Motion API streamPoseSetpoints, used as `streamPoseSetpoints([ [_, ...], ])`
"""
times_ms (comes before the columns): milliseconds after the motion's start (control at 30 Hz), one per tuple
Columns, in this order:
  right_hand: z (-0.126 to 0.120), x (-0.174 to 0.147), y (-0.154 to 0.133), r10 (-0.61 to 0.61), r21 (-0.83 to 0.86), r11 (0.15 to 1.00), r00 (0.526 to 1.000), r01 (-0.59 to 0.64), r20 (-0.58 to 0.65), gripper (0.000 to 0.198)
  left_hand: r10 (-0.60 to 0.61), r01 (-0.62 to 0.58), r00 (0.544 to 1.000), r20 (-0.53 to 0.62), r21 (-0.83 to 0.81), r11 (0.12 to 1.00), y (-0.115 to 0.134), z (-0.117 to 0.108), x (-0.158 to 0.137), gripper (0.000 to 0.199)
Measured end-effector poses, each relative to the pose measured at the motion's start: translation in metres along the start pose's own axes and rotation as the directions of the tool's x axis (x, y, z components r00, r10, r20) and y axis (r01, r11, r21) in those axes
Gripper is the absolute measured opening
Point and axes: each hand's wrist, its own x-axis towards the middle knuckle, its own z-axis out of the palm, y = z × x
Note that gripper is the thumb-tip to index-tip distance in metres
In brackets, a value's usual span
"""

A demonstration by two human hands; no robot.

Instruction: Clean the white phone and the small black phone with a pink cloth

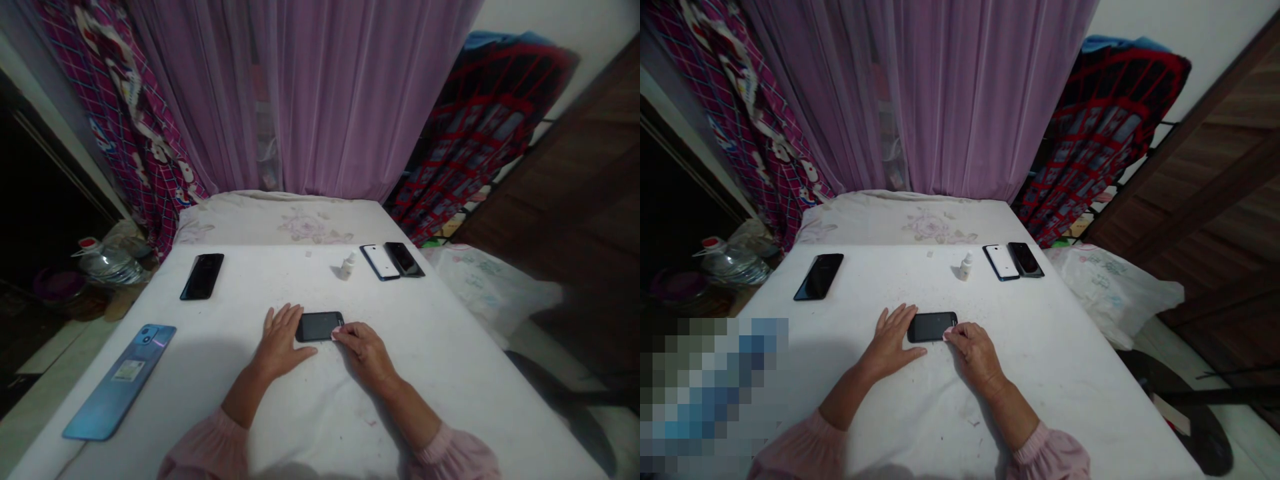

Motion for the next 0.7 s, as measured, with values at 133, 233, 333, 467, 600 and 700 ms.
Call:
streamPoseSetpoints([
  [133, -0.001, 0.002, 0.0, -0.017, -0.036, 0.999, 1.0, 0.017, 0.005, 0.028, -0.007, 0.007, 1.0, 0.028, 0.022, 1.0, 0.013, -0.003, 0.007, 0.066],
  [233, 0.0, 0.011, 0.004, -0.006, -0.069, 0.998, 1.0, 0.006, 0.008, 0.029, -0.014, 0.012, 0.998, 0.062, 0.029, 1.0, 0.015, -0.006, 0.012, 0.062],
  [333, 0.006, 0.025, 0.01, 0.03, -0.085, 0.996, 0.999, -0.031, -0.009, 0.03, -0.021, 0.019, 0.997, 0.068, 0.031, 0.999, 0.015, -0.007, 0.014, 0.062],
  [467, 0.014, 0.044, 0.017, 0.095, -0.083, 0.992, 0.995, -0.098, -0.039, 0.029, -0.012, 0.011, 0.999, 0.044, 0.029, 1.0, 0.014, -0.006, 0.013, 0.06],
  [600, 0.014, 0.043, 0.016, 0.102, -0.085, 0.991, 0.993, -0.106, -0.057, 0.028, -0.012, 0.011, 1.0, 0.027, 0.039, 0.999, 0.014, -0.004, 0.012, 0.06],
  [700, 0.01, 0.026, 0.007, 0.073, -0.066, 0.995, 0.995, -0.077, -0.073, 0.029, -0.011, 0.01, 1.0, 0.024, 0.046, 0.999, 0.012, -0.002, 0.012, 0.062],
])
